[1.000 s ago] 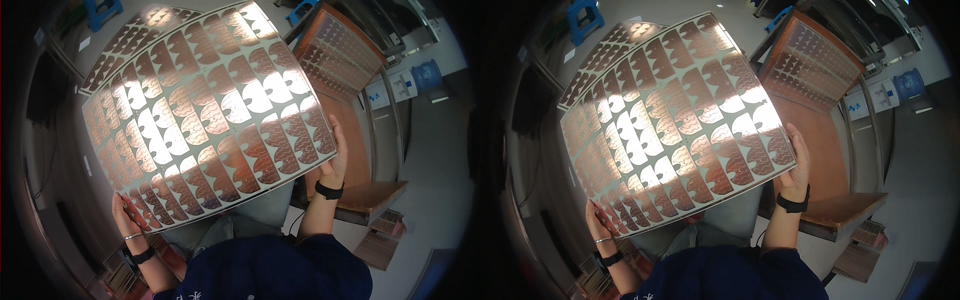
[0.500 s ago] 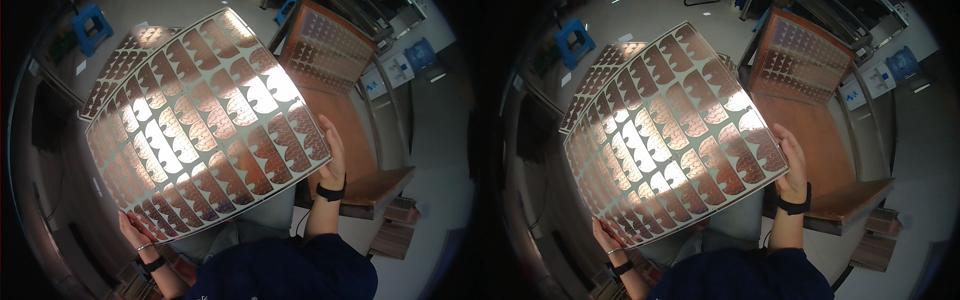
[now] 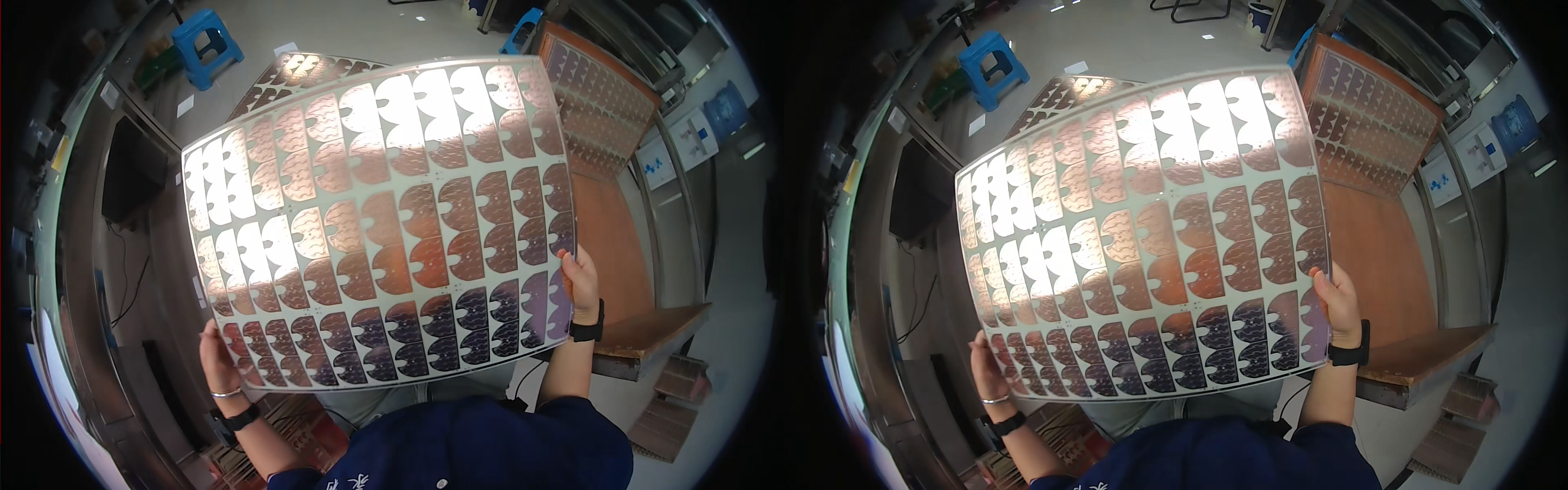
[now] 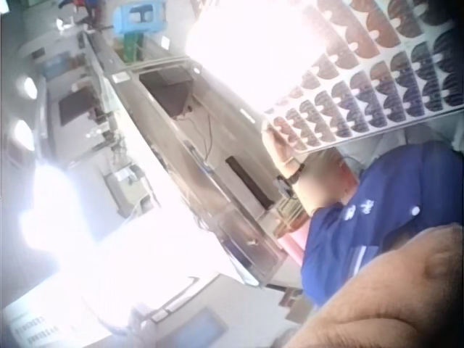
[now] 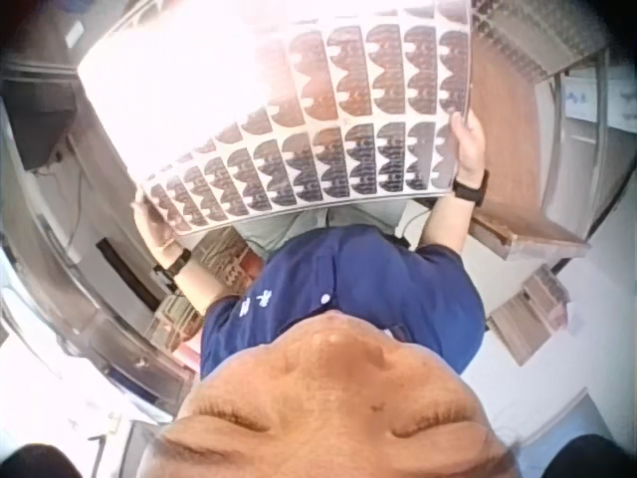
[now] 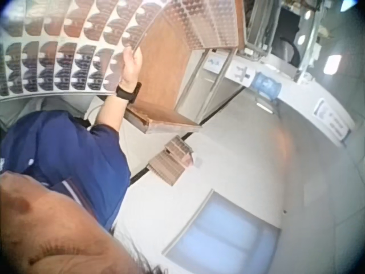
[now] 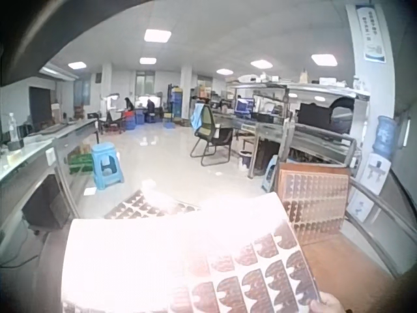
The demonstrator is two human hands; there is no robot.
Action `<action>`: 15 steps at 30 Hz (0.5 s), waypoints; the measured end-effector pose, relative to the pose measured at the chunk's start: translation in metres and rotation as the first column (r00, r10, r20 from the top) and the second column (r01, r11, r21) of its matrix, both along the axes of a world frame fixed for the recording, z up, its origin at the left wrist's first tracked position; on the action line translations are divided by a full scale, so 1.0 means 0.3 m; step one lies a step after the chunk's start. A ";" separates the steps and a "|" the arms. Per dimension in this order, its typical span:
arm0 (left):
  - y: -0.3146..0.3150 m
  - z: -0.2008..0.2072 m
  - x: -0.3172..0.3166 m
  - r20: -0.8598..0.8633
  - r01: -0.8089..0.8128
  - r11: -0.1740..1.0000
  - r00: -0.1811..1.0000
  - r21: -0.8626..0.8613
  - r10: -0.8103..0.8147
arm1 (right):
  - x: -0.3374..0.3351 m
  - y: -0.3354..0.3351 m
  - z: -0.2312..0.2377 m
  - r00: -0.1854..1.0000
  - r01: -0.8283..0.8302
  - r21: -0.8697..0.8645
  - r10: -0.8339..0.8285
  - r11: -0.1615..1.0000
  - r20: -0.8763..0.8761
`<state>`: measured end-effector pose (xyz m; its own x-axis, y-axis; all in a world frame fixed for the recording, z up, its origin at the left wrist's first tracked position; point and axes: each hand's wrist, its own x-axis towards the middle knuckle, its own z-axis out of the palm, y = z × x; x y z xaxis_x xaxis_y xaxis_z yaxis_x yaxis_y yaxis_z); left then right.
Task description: Inspecting large printed metal circuit sheets for defects or quality issues using a white marker tool.
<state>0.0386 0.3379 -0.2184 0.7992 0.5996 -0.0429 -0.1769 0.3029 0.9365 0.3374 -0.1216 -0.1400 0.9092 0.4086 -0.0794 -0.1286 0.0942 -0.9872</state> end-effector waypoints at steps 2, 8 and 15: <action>0.026 0.076 0.002 0.177 -0.071 0.991 0.980 -0.117 0.091 | 0.010 -0.025 -0.070 0.995 0.044 0.078 -0.037 0.996 -0.092; -0.117 0.066 0.159 0.636 0.100 0.894 0.737 -0.438 0.229 | -0.070 0.221 -0.173 0.955 0.273 0.338 -0.211 0.901 -0.209; -0.465 0.063 0.319 0.178 0.008 0.860 0.979 -0.510 0.097 | -0.258 0.448 -0.150 0.795 -0.111 0.586 0.426 0.802 -0.432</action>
<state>0.1343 0.1984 -0.1995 0.7960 0.5712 -0.2000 -0.3602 0.7127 0.6019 0.2600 0.0127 -0.1851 0.6298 0.7485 -0.2078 -0.7016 0.4333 -0.5657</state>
